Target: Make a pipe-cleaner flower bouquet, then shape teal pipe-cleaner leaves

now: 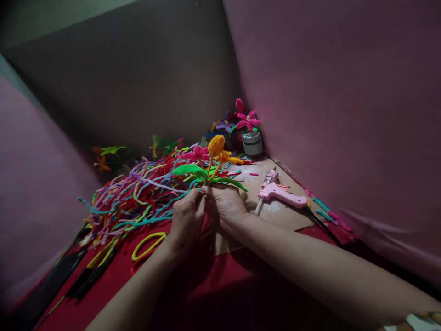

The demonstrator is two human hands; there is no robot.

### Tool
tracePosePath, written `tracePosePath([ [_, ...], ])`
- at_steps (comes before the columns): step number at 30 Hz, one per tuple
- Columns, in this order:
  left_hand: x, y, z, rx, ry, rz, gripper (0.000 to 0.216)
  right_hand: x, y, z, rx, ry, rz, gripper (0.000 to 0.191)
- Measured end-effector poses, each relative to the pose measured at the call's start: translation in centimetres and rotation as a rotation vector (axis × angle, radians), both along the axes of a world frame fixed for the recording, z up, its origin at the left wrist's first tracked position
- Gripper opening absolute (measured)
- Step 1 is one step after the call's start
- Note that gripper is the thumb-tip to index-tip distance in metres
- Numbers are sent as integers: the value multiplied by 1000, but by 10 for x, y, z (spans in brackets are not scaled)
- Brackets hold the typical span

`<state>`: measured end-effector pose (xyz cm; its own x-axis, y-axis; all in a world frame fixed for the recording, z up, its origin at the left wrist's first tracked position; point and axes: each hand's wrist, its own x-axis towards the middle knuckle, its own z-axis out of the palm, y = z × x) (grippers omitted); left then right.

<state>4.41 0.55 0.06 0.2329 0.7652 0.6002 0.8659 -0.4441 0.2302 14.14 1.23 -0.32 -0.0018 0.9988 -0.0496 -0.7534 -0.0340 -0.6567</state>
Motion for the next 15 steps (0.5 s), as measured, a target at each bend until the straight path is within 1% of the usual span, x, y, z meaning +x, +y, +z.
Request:
tracePosePath([
  [4, -2, -1, 3, 9, 47, 20, 21, 1, 0, 0, 91, -55, -50, 20],
  [8, 0, -5, 6, 33, 239, 102, 21, 1, 0, 0, 72, -41, 16, 25],
  [10, 0, -7, 6, 66, 314, 142, 21, 1, 1, 1, 69, -23, 16, 26],
  [11, 0, -7, 7, 81, 328, 138, 21, 1, 1, 1, 78, -14, 0, 26],
  [13, 0, -6, 7, 63, 256, 88, 19, 1, 3, 1, 105, 9, -19, 25],
  [15, -2, -1, 8, -70, 20, -1, 13, 2, 5, -1, 116, 15, -37, 21],
])
